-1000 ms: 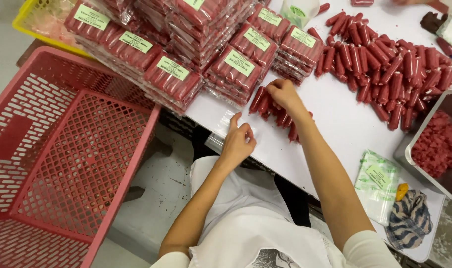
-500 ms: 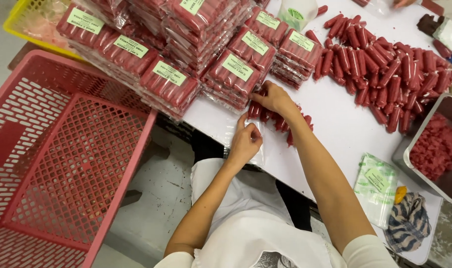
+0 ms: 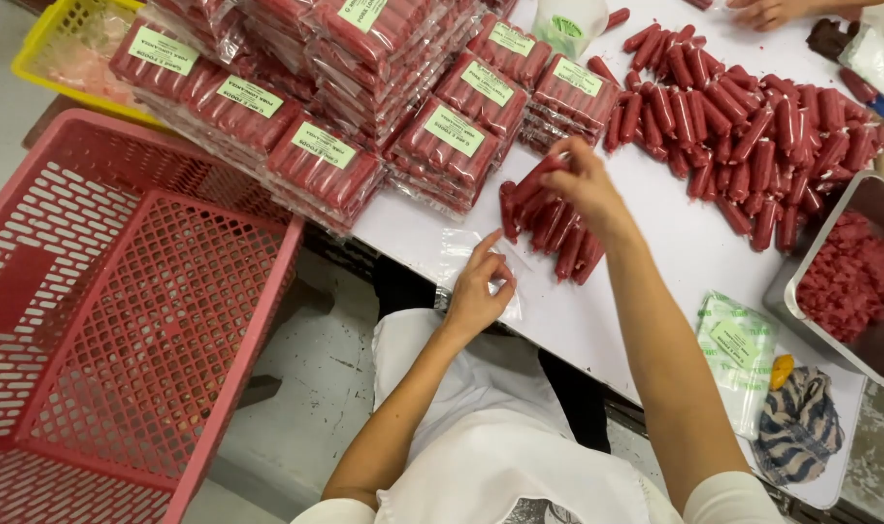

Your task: Manually counting and placing small red sausages into plastic bags for retail packaging.

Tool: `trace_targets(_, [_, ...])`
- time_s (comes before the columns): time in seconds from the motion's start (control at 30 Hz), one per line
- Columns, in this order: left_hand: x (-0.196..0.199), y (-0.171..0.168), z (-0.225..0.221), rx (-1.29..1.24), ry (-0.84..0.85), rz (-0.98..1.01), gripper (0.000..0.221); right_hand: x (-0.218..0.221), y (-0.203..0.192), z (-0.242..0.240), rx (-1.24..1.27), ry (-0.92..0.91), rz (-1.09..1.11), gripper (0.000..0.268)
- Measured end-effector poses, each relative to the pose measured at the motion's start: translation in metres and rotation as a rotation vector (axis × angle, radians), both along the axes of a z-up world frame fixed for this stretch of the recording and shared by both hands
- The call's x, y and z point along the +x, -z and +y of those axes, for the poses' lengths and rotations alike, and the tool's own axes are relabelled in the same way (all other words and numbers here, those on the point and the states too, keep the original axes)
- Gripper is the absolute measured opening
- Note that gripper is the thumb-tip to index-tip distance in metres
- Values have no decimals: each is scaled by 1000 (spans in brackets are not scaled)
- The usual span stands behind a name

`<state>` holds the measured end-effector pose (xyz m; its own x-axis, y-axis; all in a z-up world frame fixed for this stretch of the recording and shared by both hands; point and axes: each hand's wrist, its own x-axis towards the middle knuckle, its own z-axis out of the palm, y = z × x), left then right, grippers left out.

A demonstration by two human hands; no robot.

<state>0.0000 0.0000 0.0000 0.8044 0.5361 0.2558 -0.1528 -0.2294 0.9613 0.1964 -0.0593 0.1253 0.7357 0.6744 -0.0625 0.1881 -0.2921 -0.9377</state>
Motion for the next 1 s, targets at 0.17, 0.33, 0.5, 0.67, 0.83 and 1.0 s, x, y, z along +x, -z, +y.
trace_targets(0.17, [12, 22, 2, 291, -85, -63, 12, 43, -27, -14, -146, -116, -311, 39])
trace_targets(0.33, [16, 12, 2, 383, -128, -97, 11, 41, 59, -2, -620, -561, -1361, 24])
trace_targets(0.5, [21, 29, 1, 482, -197, -85, 10, 6, 86, 7, -1014, -774, -1448, 64])
trace_targets(0.67, [16, 16, 5, 437, -154, -185, 12, 47, 80, 8, -835, -737, -1199, 33])
trace_targets(0.83, [11, 14, 3, 434, -182, -190, 14, 4, -45, -18, -112, -296, -227, 29])
trace_targets(1.0, [13, 14, 2, 445, -192, -196, 15, 57, 23, -81, 565, 154, 601, 25])
